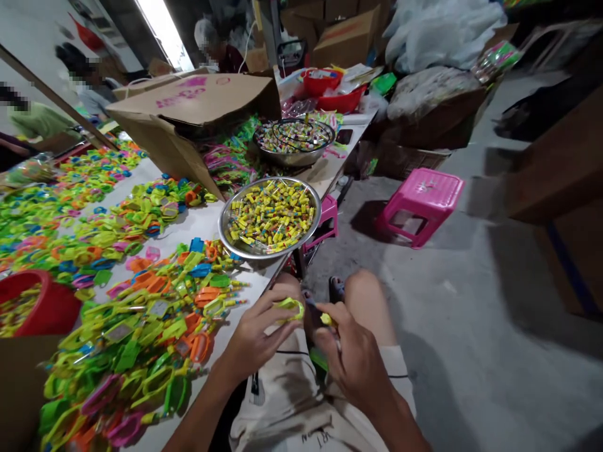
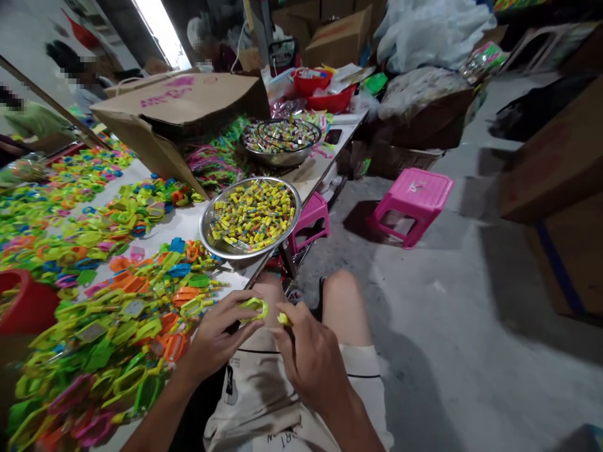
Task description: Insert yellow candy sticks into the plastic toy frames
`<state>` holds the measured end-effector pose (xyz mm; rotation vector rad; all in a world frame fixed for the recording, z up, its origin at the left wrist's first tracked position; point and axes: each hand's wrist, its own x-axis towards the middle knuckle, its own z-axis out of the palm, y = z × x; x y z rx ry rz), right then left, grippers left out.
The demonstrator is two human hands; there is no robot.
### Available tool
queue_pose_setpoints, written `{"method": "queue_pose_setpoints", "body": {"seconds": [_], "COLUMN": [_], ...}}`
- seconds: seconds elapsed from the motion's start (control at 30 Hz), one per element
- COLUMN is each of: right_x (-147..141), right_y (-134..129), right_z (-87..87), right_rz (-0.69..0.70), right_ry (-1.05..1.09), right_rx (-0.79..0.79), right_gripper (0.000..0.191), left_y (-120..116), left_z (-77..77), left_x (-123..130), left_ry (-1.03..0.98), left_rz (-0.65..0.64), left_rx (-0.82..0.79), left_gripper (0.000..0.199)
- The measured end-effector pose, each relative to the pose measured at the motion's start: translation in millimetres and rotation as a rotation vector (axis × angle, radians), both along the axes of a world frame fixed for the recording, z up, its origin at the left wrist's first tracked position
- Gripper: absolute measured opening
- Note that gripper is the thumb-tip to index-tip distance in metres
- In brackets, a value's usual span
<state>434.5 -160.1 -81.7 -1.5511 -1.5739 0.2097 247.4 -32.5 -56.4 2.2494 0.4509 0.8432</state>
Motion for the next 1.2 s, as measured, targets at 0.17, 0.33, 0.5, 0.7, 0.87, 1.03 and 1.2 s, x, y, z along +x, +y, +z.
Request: {"method": "queue_pose_setpoints", "body": {"seconds": [0.17, 0.33, 0.5, 0.7, 0.87, 1.03, 1.2], "right_x": [13, 29, 47, 52, 39, 16, 3], "right_y": [3, 9, 13, 15, 18, 17, 19], "right_z": [1.3, 9.9, 10.5, -2.2, -8.7, 5.8, 20.8], "right_rz": [0.098, 0.225, 0.328, 0.395, 0.445, 0.480, 0.457], "right_ry": [0.180, 0.475, 0.566, 0.672, 0.723, 0.618, 0.493], "right_rx": [-0.182, -0.394, -0.499, -0.635, -0.742, -0.732, -0.747], "right_gripper": [0.014, 0.024, 0.029, 0.035, 0.046, 0.038, 0.035], "left_y": [2, 4, 7, -3, -6, -3, -4], "left_z": [5.3, 5.4, -1.8, -6.6, -18.5, -24.7, -25.6], "left_x": [6, 18, 23, 18, -3, -32, -51], "left_ry": [0.104, 0.232, 0.325, 0.321, 0.297, 0.181, 0.135], "left_rz": [0.006, 0.004, -0.030, -0.142, -0.046, 0.027, -0.010], "left_rx": [0.194, 0.353, 0.382, 0.394, 0.328, 0.262, 0.244], "left_gripper": [0.030, 0.028, 0.026, 0.024, 0.016, 0.021, 0.023]}}
